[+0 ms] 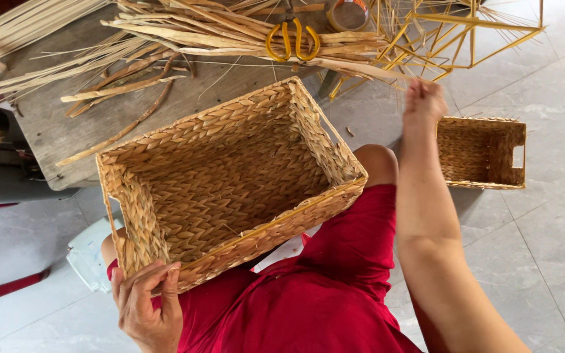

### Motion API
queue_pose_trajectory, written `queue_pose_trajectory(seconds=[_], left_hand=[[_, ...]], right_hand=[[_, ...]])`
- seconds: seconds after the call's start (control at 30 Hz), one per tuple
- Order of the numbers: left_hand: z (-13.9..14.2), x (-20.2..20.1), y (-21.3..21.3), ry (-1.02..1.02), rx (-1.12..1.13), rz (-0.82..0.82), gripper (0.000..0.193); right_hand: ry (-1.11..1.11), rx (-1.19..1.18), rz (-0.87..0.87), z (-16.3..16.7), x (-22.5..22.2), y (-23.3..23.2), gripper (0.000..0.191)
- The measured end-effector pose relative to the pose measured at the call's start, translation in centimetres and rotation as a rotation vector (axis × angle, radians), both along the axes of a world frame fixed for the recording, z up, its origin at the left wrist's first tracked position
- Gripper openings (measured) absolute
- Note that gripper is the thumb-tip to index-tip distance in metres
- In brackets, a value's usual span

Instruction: The person sits on the floor with a woven water hyacinth basket on their lap and weaves a flat palm-leaf strip along the basket's rim by hand, tucking and pulling the strip to bind the edge, working around the rim.

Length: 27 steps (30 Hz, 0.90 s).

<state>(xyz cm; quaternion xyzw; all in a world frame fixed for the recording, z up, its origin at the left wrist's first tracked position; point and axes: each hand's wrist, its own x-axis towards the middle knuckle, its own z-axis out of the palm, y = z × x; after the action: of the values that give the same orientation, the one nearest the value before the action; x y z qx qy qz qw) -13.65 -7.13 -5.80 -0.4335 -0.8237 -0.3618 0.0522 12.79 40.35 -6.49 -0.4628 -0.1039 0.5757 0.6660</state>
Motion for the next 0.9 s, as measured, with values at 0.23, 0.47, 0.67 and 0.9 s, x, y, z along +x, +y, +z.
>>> queue_pose_trajectory(seconds=[0.23,0.47,0.67,0.9], left_hand=[[0.6,-0.1,0.8,0.006,0.01,-0.027,0.009],[2.9,0.7,2.5,0.082,0.1,-0.072,0.023],[6.6,5.6,4.8,-0.196,0.243,-0.483,0.016],[4.3,10.5,11.5,-1.818,-0.009,-1.023,0.05]], right_hand=[[0.175,-0.023,-0.542,-1.1,9.6,-3.3,0.012],[0.442,0.28,-0.282,-0.8,20.3,-10.2,0.026],[0.426,0.549,0.162,0.6,21.5,-17.1,0.024],[0.433,0.661,1.177,0.6,13.9,-24.7,0.019]])
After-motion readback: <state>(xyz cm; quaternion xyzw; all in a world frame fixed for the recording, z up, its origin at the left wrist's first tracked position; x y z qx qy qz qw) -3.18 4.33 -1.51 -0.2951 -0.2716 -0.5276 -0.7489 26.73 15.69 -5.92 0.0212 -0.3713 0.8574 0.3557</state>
